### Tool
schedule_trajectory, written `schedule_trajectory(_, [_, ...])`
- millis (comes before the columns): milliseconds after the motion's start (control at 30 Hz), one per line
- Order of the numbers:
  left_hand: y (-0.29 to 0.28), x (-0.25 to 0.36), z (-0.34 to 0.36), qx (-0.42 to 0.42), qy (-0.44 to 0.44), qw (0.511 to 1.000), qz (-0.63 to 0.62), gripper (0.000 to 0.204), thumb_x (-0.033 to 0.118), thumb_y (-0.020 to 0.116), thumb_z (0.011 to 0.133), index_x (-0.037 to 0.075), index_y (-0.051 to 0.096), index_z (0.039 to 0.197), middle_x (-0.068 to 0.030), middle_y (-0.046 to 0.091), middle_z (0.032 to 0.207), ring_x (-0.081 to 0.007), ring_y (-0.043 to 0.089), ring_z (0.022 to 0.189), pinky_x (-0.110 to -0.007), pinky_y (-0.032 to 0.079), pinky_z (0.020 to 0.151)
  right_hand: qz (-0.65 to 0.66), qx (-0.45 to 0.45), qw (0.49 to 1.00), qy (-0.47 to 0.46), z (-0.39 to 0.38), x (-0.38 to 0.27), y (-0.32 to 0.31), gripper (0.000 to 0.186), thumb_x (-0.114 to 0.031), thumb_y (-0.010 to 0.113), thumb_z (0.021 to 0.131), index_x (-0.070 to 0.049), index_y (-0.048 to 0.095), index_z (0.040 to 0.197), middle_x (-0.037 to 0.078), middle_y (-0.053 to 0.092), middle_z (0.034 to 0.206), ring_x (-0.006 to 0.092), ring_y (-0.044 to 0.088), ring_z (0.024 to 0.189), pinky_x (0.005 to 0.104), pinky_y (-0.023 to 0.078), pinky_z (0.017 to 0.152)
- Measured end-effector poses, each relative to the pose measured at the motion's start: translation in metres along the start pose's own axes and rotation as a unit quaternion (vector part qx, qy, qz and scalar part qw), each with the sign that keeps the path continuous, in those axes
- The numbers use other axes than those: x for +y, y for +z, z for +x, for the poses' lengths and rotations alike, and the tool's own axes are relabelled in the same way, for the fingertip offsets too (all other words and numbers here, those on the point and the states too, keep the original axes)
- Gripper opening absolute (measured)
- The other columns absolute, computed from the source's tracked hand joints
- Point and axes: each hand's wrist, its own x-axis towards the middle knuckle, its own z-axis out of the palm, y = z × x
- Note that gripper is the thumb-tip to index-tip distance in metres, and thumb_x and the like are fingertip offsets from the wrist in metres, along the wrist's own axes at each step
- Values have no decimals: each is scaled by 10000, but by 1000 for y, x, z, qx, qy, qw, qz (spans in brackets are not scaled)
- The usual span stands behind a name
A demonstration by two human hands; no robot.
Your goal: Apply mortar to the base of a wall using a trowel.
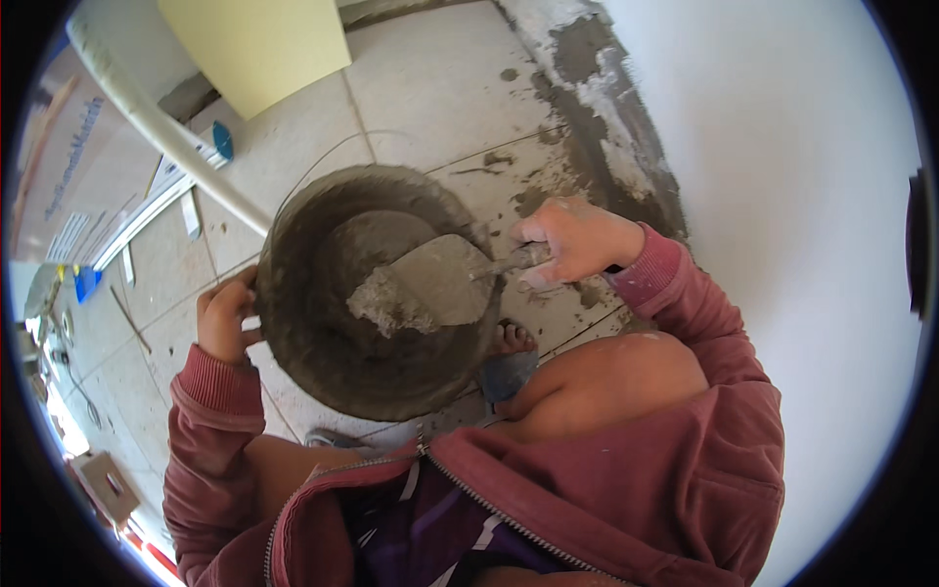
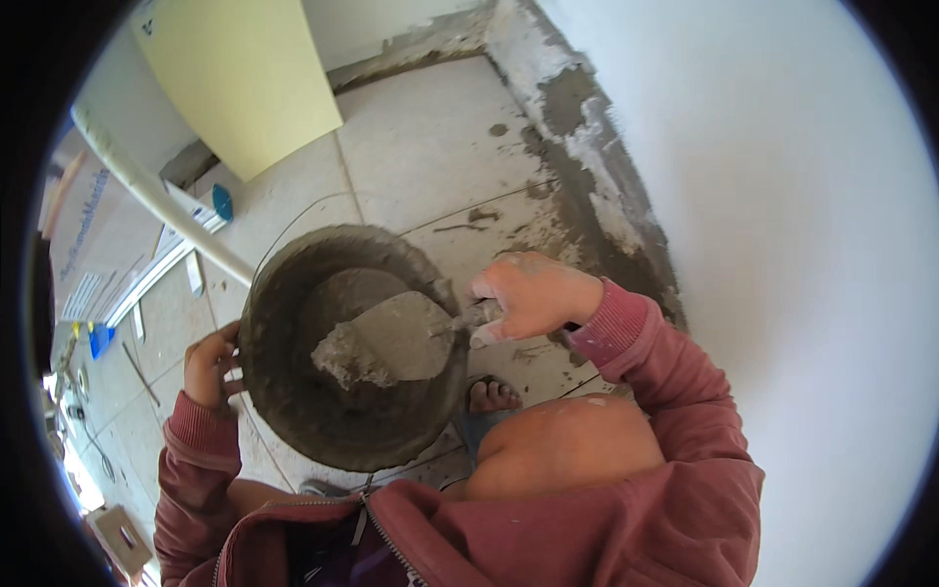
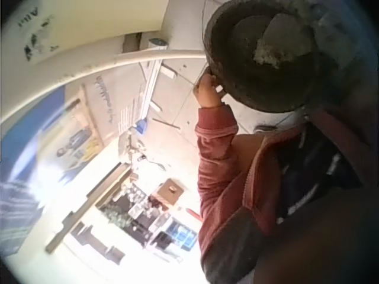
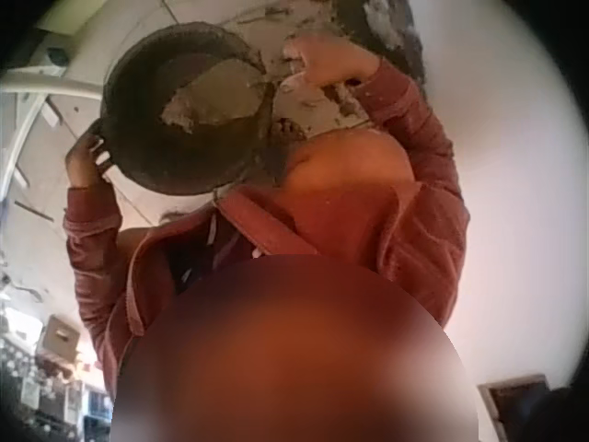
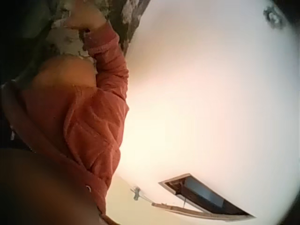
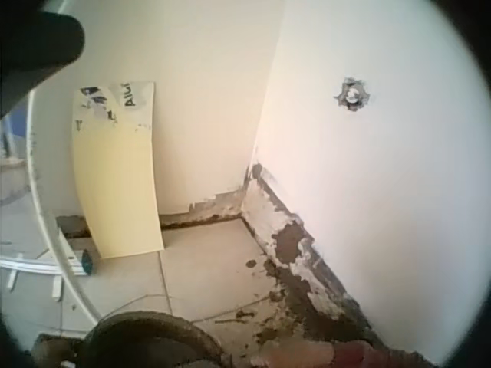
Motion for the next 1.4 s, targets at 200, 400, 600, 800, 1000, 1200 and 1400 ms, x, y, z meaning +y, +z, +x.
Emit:
schedule_trajectory(200, [-11,-17,19,59,-30,998,-17,468,121,411,671,-62,536,1082,-29,484,670,-125,465,586,-349,496,537,466,-20,869,165,-8,74,-39,163,-168,558,810,-10,552,850,76,573,632,126,543,498,252,421,417])
schedule_trajectory(400, [-7,-23,25,67,-19,997,-18,462,116,415,671,-74,535,1074,-44,490,677,-139,458,578,-360,501,542,615,273,707,218,-57,166,-55,114,-76,485,829,15,504,896,85,537,601,124,492,435,238,396,338])
schedule_trajectory(600, [-18,-21,26,26,-26,999,-27,476,101,424,662,-71,524,1094,-68,537,723,-149,504,618,-366,505,552,501,159,772,356,-52,155,24,128,-91,501,823,31,515,859,78,538,595,144,504,462,257,425,398])
schedule_trajectory(800, [-17,-17,22,32,-8,999,-7,481,99,423,669,-72,510,1111,-77,561,738,-152,524,614,-354,506,542,634,231,678,292,-32,138,35,183,-144,528,806,36,540,773,105,569,705,160,540,582,295,451,498])
schedule_trajectory(1000, [-7,-12,21,30,-11,999,19,472,93,424,663,-73,520,1095,-92,564,731,-167,531,603,-345,503,527,359,366,810,284,-8,186,34,186,-145,552,783,37,521,810,98,558,680,179,551,553,325,455,492])
schedule_trajectory(1200, [-19,-26,24,21,-7,999,31,482,113,428,658,-63,526,1096,-104,573,741,-185,542,606,-359,491,505,244,284,835,403,14,203,-12,210,-149,546,773,58,552,805,146,577,695,228,605,655,333,468,573])
schedule_trajectory(1400, [-15,-24,29,23,3,998,50,479,112,433,659,-77,521,1090,-108,574,731,-194,547,613,-369,493,503,83,206,903,367,26,197,-47,239,-183,540,741,28,610,831,173,605,746,322,604,628,381,485,606])
